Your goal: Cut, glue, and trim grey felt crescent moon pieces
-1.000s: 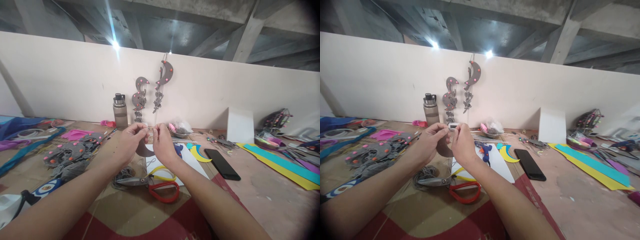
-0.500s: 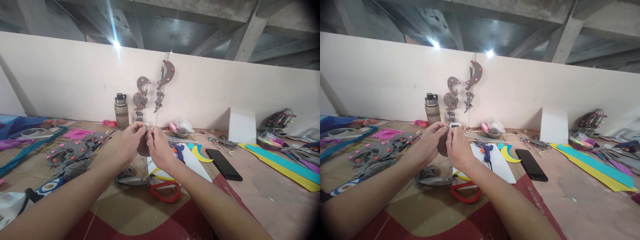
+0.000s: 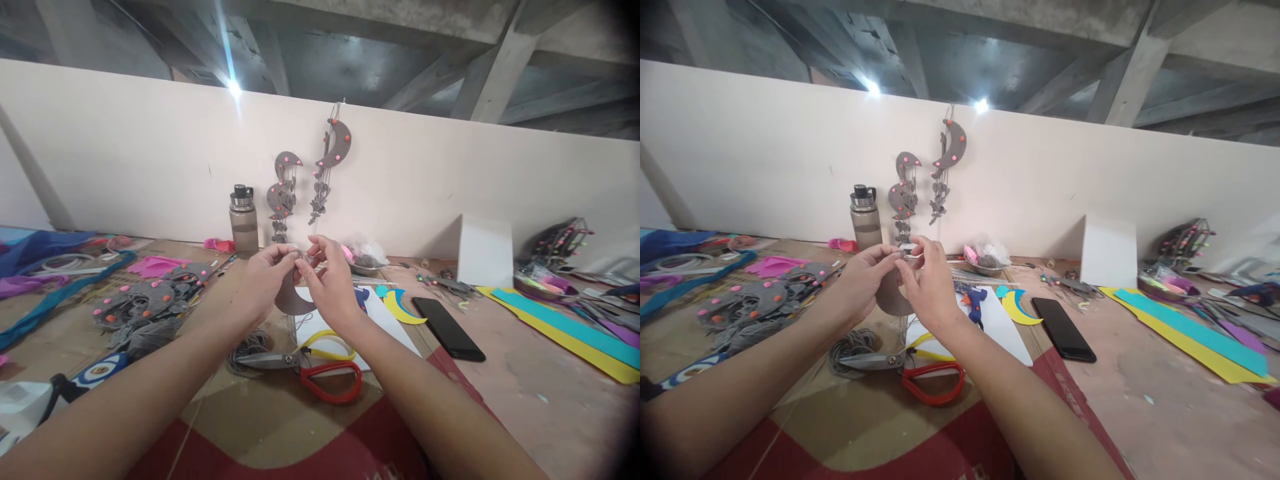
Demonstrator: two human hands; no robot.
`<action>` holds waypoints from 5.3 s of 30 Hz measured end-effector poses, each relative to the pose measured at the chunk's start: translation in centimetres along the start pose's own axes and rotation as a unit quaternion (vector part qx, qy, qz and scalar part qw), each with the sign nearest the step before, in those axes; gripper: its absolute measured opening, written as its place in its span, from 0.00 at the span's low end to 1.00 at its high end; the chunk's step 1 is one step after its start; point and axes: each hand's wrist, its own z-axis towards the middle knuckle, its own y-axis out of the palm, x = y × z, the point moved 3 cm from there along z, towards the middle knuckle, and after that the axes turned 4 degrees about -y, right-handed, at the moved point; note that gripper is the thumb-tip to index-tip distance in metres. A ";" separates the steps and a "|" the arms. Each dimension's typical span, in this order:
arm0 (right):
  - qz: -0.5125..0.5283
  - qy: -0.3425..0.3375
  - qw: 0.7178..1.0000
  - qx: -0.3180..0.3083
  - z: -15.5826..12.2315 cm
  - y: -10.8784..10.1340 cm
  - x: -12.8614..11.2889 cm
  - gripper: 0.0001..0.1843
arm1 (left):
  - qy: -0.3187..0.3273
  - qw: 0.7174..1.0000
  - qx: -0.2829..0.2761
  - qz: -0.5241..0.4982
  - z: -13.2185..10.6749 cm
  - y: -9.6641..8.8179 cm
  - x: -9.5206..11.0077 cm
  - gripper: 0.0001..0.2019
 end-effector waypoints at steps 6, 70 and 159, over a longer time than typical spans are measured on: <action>-0.021 0.009 1.000 0.003 0.5 -0.4 0.6 0.06 | 0.006 0.997 -0.021 0.069 -0.3 0.1 0.1 0.10; 0.217 0.139 0.965 -0.054 0.3 0.9 1.3 0.05 | -0.103 0.989 -0.040 -0.098 -0.4 0.4 -0.1 0.08; 0.203 0.194 0.960 -0.004 0.0 1.0 1.3 0.07 | 0.364 0.809 0.004 0.461 -1.3 -0.2 2.1 0.13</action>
